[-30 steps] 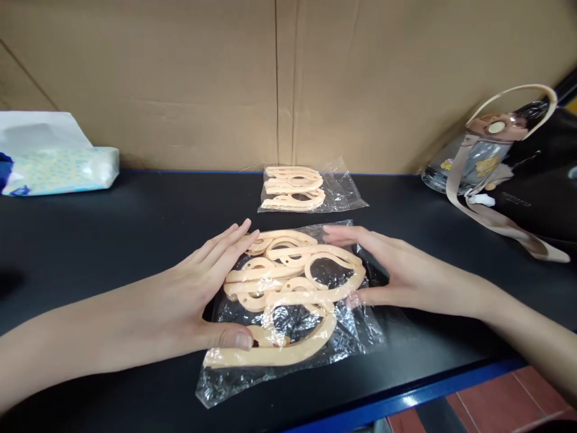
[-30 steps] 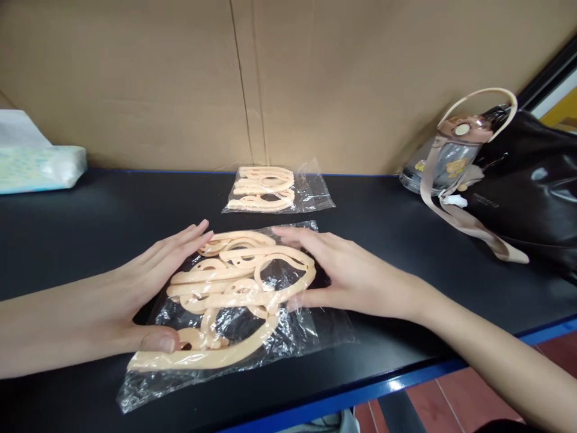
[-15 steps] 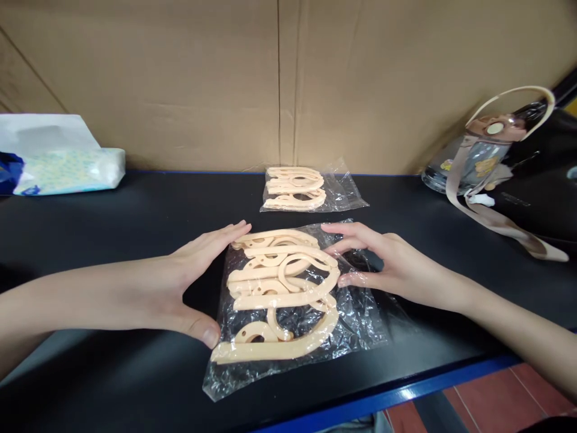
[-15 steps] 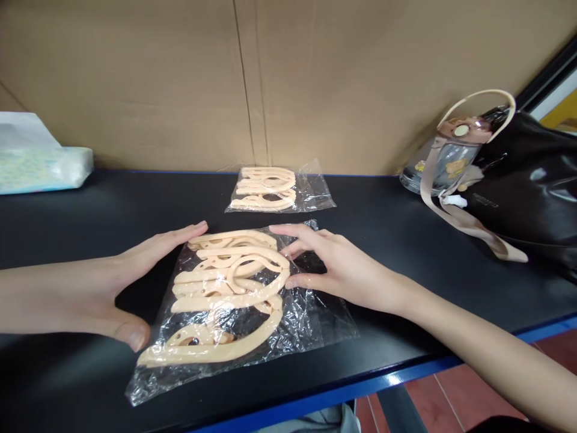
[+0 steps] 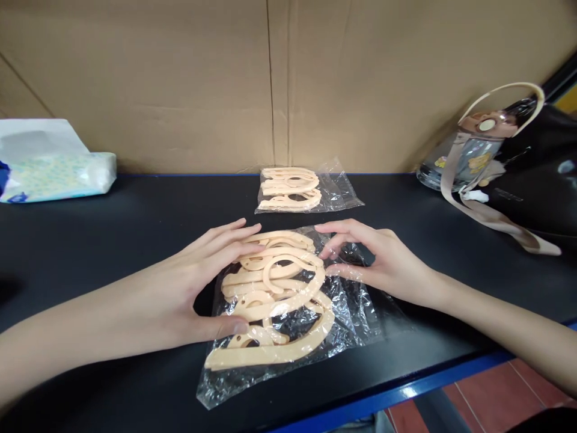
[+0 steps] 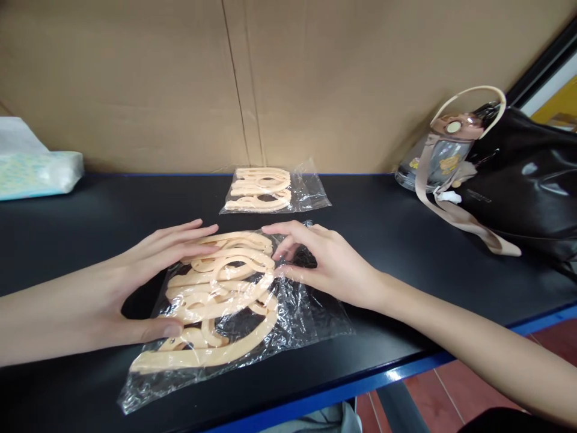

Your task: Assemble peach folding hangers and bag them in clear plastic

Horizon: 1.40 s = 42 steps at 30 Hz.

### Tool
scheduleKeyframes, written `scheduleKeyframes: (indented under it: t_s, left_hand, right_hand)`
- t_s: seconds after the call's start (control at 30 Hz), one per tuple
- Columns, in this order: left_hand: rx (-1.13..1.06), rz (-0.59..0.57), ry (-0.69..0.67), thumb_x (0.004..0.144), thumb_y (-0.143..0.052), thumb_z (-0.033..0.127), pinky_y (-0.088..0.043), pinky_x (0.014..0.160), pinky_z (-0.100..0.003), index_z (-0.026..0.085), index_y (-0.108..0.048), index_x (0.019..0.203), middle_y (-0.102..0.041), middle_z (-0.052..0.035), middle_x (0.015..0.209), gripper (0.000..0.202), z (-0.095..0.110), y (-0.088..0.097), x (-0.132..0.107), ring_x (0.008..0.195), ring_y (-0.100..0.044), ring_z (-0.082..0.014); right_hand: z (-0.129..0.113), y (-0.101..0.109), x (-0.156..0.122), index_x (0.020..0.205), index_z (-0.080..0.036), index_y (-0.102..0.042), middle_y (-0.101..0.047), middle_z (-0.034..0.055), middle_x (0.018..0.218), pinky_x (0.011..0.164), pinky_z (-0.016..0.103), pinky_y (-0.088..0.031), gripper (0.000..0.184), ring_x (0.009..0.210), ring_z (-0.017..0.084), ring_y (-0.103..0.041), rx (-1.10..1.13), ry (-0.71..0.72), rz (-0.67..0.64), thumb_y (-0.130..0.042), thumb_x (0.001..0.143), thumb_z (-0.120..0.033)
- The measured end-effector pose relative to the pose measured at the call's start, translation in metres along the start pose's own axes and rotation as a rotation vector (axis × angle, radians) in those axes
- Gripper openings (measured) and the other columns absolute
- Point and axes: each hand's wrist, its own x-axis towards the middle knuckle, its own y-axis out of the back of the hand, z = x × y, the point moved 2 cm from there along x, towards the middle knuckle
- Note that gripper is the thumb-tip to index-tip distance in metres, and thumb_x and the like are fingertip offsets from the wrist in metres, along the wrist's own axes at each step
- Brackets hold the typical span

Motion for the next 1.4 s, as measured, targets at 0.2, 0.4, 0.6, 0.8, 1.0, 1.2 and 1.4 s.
scheduleKeyframes:
  t_s: [0.2,0.4,0.6,0.8,1.0,1.2,1.4]
  left_hand:
    - [0.093,-0.056,-0.147,0.083,-0.070,0.053,-0.047,0.112,-0.044,0.037,-0.037,0.149,-0.042,0.0018,0.158,0.076,-0.002,0.005,0.006,0.144,-0.041,-0.0297]
    - [0.057,-0.035,-0.082,0.084,-0.070,0.052,-0.041,0.115,-0.048,0.038,-0.030,0.154,-0.041,-0.0007,0.158,0.082,0.001,0.003,0.004,0.143,-0.042,-0.0292]
    - [0.079,-0.073,-0.071,0.084,-0.069,0.054,-0.047,0.109,-0.043,0.038,-0.021,0.156,-0.044,-0.0030,0.156,0.088,0.002,0.002,0.006,0.137,-0.049,-0.0268]
    - [0.092,-0.079,-0.080,0.083,-0.069,0.055,-0.049,0.107,-0.040,0.038,-0.015,0.157,-0.041,-0.0035,0.158,0.093,-0.004,0.004,0.006,0.137,-0.050,-0.0264]
    - [0.081,-0.086,-0.094,0.082,-0.070,0.056,-0.048,0.108,-0.045,0.034,-0.016,0.157,-0.040,-0.0027,0.159,0.095,-0.006,0.004,0.006,0.136,-0.050,-0.0325]
    - [0.049,-0.085,-0.100,0.078,-0.074,0.055,-0.049,0.108,-0.047,0.035,-0.018,0.158,-0.041,-0.0030,0.159,0.099,-0.007,0.003,0.006,0.134,-0.051,-0.0374]
    - [0.126,-0.063,-0.162,0.085,-0.068,0.054,-0.038,0.115,-0.059,0.042,-0.013,0.158,-0.027,0.0013,0.165,0.093,0.002,0.006,0.004,0.148,-0.029,-0.0395]
  right_hand:
    - [0.000,-0.003,-0.002,0.144,-0.025,-0.042,-0.066,0.0038,0.130,0.099,0.034,-0.049,0.071,0.115,0.019,-0.063,-0.038,0.045,-0.009,-0.077,0.084,-0.041]
    - [-0.006,-0.014,0.004,0.151,-0.021,-0.035,-0.050,0.0096,0.152,0.109,0.042,-0.042,0.079,0.132,0.024,-0.051,-0.117,0.082,-0.109,-0.071,0.086,-0.049]
    - [-0.008,-0.016,0.006,0.146,-0.017,-0.039,-0.054,0.0113,0.147,0.106,0.041,-0.044,0.079,0.127,0.026,-0.054,-0.114,0.056,-0.072,-0.076,0.083,-0.047]
    - [-0.003,-0.017,0.005,0.144,-0.020,-0.040,-0.058,0.0099,0.141,0.102,0.042,-0.048,0.079,0.124,0.025,-0.057,0.023,0.054,-0.026,-0.079,0.080,-0.043]
    - [-0.001,-0.018,0.005,0.144,-0.025,-0.042,-0.055,0.0075,0.146,0.109,0.044,-0.044,0.071,0.133,0.025,-0.051,0.088,0.044,-0.051,-0.075,0.084,-0.043]
    - [-0.008,-0.017,0.007,0.145,-0.026,-0.043,-0.053,0.0091,0.148,0.107,0.046,-0.044,0.068,0.131,0.027,-0.053,-0.033,0.024,-0.063,-0.073,0.086,-0.043]
    - [0.003,0.007,0.003,0.144,-0.024,-0.045,-0.070,0.0047,0.118,0.092,0.038,-0.049,0.064,0.104,0.022,-0.062,-0.176,-0.042,-0.027,-0.071,0.088,-0.042]
